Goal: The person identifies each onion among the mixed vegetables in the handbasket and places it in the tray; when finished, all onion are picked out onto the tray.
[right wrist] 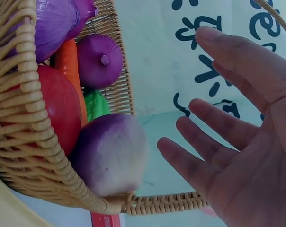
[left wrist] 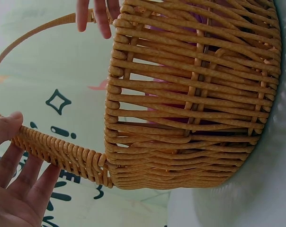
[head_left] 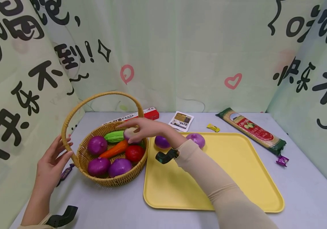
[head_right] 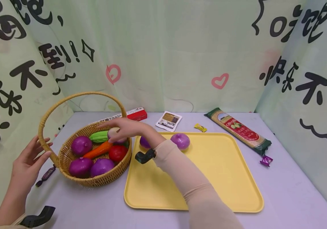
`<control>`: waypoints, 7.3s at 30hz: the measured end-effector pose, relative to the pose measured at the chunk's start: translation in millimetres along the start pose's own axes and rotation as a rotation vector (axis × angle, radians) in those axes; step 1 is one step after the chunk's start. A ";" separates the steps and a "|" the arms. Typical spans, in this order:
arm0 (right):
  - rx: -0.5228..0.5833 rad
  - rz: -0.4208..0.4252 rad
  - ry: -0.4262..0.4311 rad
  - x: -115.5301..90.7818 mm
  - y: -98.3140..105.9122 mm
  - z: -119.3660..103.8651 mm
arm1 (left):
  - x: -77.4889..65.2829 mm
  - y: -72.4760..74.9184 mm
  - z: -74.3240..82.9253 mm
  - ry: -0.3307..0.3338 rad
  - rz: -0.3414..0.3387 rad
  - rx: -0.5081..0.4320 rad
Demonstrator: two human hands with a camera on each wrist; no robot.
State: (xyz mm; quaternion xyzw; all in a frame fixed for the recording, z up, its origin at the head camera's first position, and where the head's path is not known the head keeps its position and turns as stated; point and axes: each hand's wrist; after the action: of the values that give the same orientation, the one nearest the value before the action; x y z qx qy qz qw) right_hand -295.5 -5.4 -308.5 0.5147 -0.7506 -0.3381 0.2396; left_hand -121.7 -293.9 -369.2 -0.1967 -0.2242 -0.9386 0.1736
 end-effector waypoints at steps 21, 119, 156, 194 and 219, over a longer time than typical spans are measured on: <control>-0.038 -0.065 0.001 40.6 -14.8 -4.7 | -1.3 1.2 0.0 0.008 0.013 -0.001; -0.310 -0.194 -0.049 131.2 -46.6 4.3 | 0.2 -1.9 -2.3 -0.051 0.007 -0.048; -0.151 -0.063 -0.014 59.1 -2.8 -13.7 | -1.0 -2.4 -1.1 -0.024 0.017 -0.031; 0.053 0.117 -0.017 -53.2 27.4 -12.7 | -1.2 -2.0 -1.7 -0.026 0.000 -0.024; 0.203 0.292 -0.201 -141.1 46.9 -1.8 | -0.5 -4.2 -0.7 -0.018 0.004 -0.026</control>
State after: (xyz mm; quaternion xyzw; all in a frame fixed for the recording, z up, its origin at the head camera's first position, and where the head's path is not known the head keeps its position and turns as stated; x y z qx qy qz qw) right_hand -272.7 137.3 -273.6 0.3857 -0.8676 -0.2718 0.1569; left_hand -123.2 -290.6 -371.5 -0.2078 -0.2132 -0.9393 0.1707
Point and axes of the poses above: each hand's wrist, its own x-axis towards the middle knuckle, its own y-axis out of the back of the hand, z = x × y, and after that the axes turned 5 degrees about -x, right-handed
